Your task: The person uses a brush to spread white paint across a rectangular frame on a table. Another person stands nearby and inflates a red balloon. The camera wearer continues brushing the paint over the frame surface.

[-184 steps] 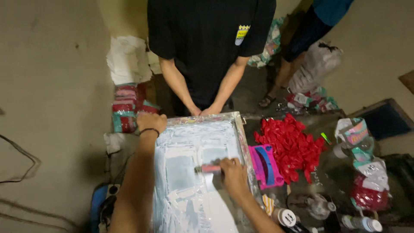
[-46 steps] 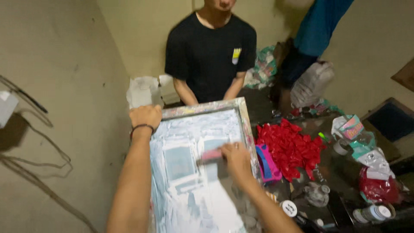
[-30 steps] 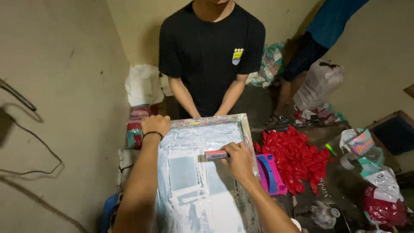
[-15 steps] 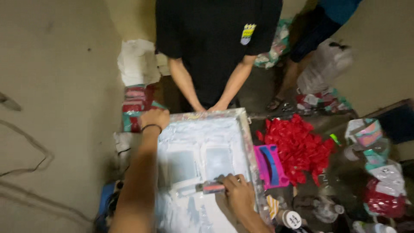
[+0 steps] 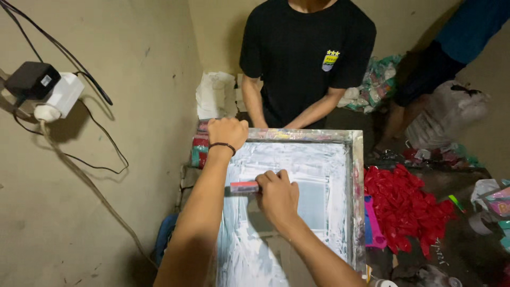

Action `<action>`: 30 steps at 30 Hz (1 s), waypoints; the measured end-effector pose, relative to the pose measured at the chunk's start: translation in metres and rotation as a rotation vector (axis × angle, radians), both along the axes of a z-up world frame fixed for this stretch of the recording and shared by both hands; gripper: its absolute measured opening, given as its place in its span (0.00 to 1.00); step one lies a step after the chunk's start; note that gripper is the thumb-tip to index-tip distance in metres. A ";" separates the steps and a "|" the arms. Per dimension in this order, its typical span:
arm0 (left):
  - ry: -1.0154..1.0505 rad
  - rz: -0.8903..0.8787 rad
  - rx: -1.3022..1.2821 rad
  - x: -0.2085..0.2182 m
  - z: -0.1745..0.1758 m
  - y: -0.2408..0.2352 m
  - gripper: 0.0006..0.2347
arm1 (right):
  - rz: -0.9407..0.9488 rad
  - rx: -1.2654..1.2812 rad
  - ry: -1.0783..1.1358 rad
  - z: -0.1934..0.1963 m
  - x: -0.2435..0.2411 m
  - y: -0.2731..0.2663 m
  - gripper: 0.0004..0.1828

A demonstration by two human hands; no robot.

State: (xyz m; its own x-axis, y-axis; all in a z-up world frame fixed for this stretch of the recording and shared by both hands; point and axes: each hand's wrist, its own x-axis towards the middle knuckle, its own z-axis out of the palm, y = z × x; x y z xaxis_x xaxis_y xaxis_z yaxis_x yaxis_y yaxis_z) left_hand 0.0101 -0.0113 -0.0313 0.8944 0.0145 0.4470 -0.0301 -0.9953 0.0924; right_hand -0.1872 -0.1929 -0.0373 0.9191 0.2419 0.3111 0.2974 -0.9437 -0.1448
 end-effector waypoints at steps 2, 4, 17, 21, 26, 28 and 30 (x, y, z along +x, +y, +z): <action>-0.004 -0.012 0.044 -0.004 0.003 -0.001 0.21 | 0.001 0.030 0.059 0.008 -0.002 -0.001 0.11; -0.006 -0.006 0.069 -0.001 -0.001 -0.002 0.20 | 0.020 0.040 0.121 0.004 0.004 -0.003 0.12; 0.694 0.001 -0.008 0.064 -0.110 -0.007 0.27 | -0.029 0.036 0.225 -0.089 0.066 0.012 0.11; 0.689 0.078 -0.046 0.083 -0.160 -0.006 0.27 | -0.024 -0.034 0.316 -0.124 0.020 0.006 0.26; 0.652 0.065 -0.015 0.073 -0.160 -0.007 0.24 | 0.109 0.102 0.070 -0.144 -0.056 -0.020 0.20; 0.576 0.042 0.035 0.076 -0.139 -0.007 0.21 | 0.093 0.238 -0.016 -0.122 -0.066 -0.034 0.29; 0.530 0.030 0.002 0.063 -0.112 -0.005 0.26 | -0.051 0.435 -0.065 -0.115 -0.084 -0.062 0.37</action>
